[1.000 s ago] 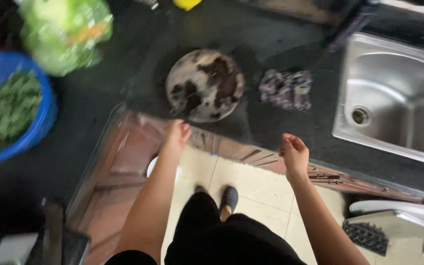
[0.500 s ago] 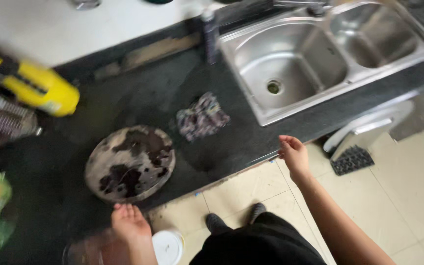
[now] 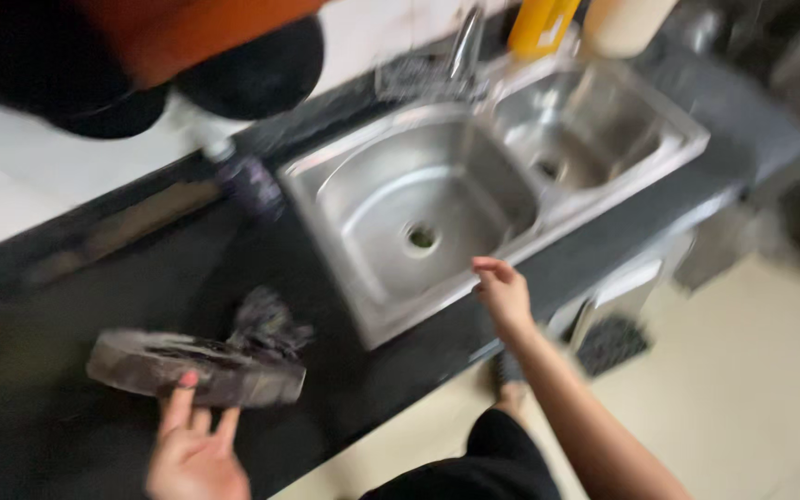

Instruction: The person washes a large pot, its lid, a large knife, and a small round wooden board in a kitchen sink, then puts the pot in a cupboard and places a large metal bowl on a counter.

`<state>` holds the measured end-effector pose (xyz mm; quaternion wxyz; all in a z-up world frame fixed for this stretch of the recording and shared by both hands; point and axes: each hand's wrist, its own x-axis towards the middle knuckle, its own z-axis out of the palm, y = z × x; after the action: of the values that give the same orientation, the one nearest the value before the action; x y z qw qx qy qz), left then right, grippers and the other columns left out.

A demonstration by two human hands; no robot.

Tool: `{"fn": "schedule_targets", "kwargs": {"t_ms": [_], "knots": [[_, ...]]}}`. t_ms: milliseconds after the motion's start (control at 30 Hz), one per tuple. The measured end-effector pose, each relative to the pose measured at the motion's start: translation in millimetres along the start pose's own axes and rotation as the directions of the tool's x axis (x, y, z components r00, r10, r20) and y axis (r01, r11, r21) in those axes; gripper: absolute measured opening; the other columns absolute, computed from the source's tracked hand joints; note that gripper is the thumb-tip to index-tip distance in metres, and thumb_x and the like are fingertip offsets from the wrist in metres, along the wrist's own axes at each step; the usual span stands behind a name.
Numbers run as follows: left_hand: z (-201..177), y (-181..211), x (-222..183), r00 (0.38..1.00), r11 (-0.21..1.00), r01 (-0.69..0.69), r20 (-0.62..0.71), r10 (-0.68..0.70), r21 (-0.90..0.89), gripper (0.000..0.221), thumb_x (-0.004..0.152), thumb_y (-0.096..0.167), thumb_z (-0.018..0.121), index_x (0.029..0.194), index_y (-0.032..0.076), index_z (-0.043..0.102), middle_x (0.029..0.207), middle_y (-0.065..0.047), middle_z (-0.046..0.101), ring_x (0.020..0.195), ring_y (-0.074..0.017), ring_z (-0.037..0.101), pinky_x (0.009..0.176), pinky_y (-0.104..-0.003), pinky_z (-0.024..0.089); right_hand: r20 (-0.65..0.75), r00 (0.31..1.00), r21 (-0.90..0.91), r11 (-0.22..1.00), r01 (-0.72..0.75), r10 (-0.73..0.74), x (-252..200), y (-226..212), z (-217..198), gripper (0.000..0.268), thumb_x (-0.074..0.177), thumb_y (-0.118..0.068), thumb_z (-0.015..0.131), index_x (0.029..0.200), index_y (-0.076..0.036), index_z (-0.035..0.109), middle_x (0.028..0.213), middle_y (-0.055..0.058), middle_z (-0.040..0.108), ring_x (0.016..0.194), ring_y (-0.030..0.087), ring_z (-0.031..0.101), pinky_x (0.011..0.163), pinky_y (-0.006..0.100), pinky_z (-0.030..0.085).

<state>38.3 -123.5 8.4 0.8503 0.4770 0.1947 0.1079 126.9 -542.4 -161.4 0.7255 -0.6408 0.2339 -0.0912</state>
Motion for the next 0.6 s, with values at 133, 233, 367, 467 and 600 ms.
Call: {"fn": "schedule_targets", "kwargs": {"t_ms": [133,233,367,467,600], "knots": [[96.3,-65.1,-7.8,0.98,0.98,0.161,0.14,-0.145,-0.117,0.073,0.075,0.018,0.047,0.143,-0.01,0.046,0.159,-0.024,0.045,0.153,-0.04,0.036,0.122,-0.06,0.023,0.204,0.974,0.1,0.992,0.079,-0.098,155.8,-50.1,-4.8,0.026,0.102,-0.022,0.058,0.121,-0.008,0.068,0.105,-0.001,0.07,0.089,0.013,0.067,0.079,0.027,0.057],[175.6,-105.0,-17.0,0.946,0.934,0.315,-0.025,-0.323,-0.168,0.07,0.076,0.022,0.046,0.14,-0.006,0.049,0.158,-0.019,0.047,0.15,-0.0397,0.039,0.12,-0.06,0.022,0.344,0.88,0.245,0.936,0.253,-0.328,264.6,-97.7,25.5,0.041,0.121,-0.033,0.057,0.098,0.001,0.055,0.083,0.008,0.049,0.074,0.017,0.045,0.067,0.03,0.041],[249.6,-181.7,-13.1,0.904,0.806,0.419,0.276,-0.326,-0.418,0.052,0.08,0.019,0.043,0.126,-0.001,0.059,0.14,-0.028,0.056,0.139,-0.0454,0.045,0.117,-0.064,0.033,0.26,0.964,-0.124,0.992,-0.026,0.057,350.4,-164.1,75.3,0.026,0.088,-0.03,0.06,0.107,-0.014,0.067,0.098,-0.003,0.065,0.088,0.016,0.056,0.08,0.035,0.046],[290.6,-259.5,12.3,0.753,0.529,0.624,0.623,-0.212,-0.575,0.044,0.098,0.02,0.039,0.127,-0.005,0.06,0.129,-0.023,0.06,0.121,-0.0407,0.053,0.11,-0.061,0.041,0.537,0.805,0.015,0.951,-0.308,0.252,361.5,-175.9,83.4,0.024,0.09,-0.036,0.052,0.106,-0.021,0.059,0.102,0.0,0.074,0.101,0.015,0.06,0.08,0.038,0.031],[333.7,-321.4,37.2,0.794,0.668,0.597,0.446,-0.413,-0.444,0.008,0.076,0.015,0.047,0.075,0.011,0.053,0.125,-0.01,0.07,0.108,-0.0346,0.061,0.097,-0.056,0.05,0.693,0.716,0.118,0.967,-0.228,0.084,376.1,-157.1,44.9,0.027,0.097,-0.037,0.058,0.098,-0.01,0.059,0.097,0.008,0.064,0.097,0.025,0.061,0.094,0.04,0.048]]}}
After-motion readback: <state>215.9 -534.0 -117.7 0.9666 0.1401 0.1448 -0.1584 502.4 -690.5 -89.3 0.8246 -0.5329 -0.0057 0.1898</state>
